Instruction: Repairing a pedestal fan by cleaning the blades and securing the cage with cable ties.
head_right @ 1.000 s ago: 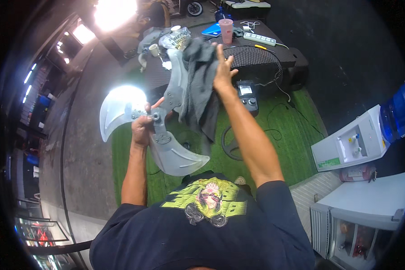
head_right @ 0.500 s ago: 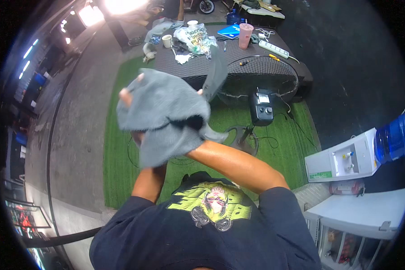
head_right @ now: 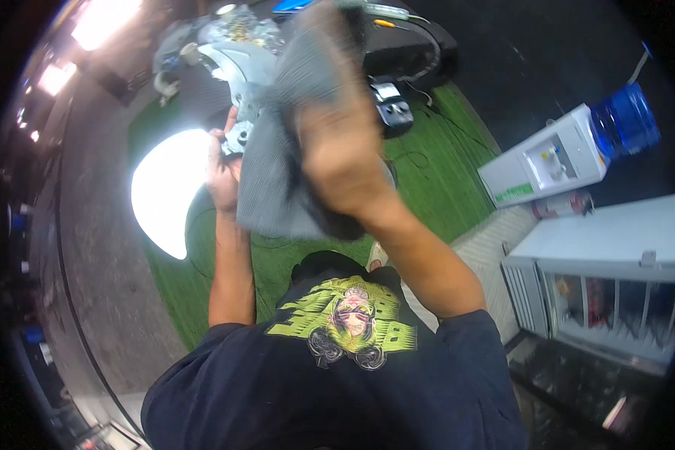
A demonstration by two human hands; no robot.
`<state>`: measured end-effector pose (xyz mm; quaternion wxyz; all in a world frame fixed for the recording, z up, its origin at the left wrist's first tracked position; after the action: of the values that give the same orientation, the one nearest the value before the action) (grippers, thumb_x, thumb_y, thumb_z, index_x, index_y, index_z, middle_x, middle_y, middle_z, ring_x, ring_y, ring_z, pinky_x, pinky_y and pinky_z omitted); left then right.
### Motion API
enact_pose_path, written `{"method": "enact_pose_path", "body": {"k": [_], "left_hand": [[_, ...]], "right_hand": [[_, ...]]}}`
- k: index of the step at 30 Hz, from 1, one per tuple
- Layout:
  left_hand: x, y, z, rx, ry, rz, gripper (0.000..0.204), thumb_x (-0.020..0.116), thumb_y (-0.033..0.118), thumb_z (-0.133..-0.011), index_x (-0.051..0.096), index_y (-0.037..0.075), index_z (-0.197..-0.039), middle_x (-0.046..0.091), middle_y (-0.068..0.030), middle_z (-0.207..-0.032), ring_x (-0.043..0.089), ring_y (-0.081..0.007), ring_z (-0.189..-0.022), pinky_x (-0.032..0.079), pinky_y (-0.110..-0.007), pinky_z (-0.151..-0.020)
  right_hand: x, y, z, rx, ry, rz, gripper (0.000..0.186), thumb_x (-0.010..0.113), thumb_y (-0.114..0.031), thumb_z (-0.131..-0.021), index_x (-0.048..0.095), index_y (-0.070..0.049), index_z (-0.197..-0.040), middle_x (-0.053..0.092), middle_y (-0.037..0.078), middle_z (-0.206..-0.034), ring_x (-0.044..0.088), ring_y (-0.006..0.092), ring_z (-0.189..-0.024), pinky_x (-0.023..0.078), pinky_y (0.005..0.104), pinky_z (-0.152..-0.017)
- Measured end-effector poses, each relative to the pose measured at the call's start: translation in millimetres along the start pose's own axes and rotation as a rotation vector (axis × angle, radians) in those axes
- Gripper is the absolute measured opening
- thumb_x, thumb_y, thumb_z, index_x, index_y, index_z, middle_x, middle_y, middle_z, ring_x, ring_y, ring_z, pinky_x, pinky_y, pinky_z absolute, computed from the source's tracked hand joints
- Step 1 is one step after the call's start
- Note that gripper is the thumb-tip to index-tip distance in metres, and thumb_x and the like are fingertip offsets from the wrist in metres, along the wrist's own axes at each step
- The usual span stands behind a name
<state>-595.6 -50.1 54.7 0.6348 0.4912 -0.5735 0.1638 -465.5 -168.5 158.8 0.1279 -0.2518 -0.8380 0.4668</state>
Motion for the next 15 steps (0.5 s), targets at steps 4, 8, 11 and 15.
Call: {"method": "enact_pose_path", "body": {"k": [4,8,11,15], "left_hand": [[53.0,-36.4,-1.7,-0.047,-0.114,-0.207,0.025,0.033,0.023,-0.1,0.043,0.007,-0.115,0.036,-0.0126,-0.141,0.048,-0.0259,-0.118,0.037,-0.039,-0.102],[57.9,-109.0,19.6,-0.193,-0.353,-0.71,0.026,0.038,0.013,-0.094,0.045,0.005,-0.118,0.047,-0.0185,-0.133,0.052,-0.0262,-0.116,0.04,-0.037,-0.099],[73.9,-186.9,46.1,-0.115,-0.829,-1.023,0.038,0.048,0.008,-0.087,0.036,0.004,-0.124,0.042,-0.0219,-0.134,0.046,-0.0324,-0.121,0.038,-0.041,-0.099],[138.9,-272.9,57.5,0.054,-1.289,-1.161,0.054,0.051,0.004,-0.083,0.03,-0.003,-0.132,0.042,-0.0316,-0.129,0.045,-0.0429,-0.118,0.039,-0.045,-0.098]], "right_hand": [[-0.3,59.1,84.6,-0.204,-0.237,0.942,0.067,0.066,-0.024,-0.071,0.046,-0.025,-0.134,0.042,0.017,-0.137,0.029,0.0406,-0.132,0.021,0.0578,-0.107],[-126.3,87.5,198.1,0.368,0.083,0.198,0.04,0.05,-0.019,-0.08,0.059,0.002,-0.113,0.054,0.014,-0.127,0.049,0.028,-0.12,0.037,0.0367,-0.101],[-192.1,104.4,302.2,0.714,1.214,-0.699,0.044,0.034,-0.033,-0.095,0.048,-0.005,-0.125,0.052,0.011,-0.127,0.048,0.0293,-0.119,0.036,0.0471,-0.103],[-223.1,107.3,460.7,0.354,1.411,-0.843,0.048,0.034,-0.037,-0.095,0.047,-0.006,-0.13,0.049,0.014,-0.131,0.046,0.0332,-0.12,0.033,0.0495,-0.105]]}}
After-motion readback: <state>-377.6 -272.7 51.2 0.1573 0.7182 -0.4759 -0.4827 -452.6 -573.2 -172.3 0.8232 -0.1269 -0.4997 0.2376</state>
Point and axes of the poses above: each hand's wrist, its own z-axis away from the middle knuckle, its own x-axis out of the palm, y = z × x, the point moved 1 cm from there along -z, towards the middle knuckle
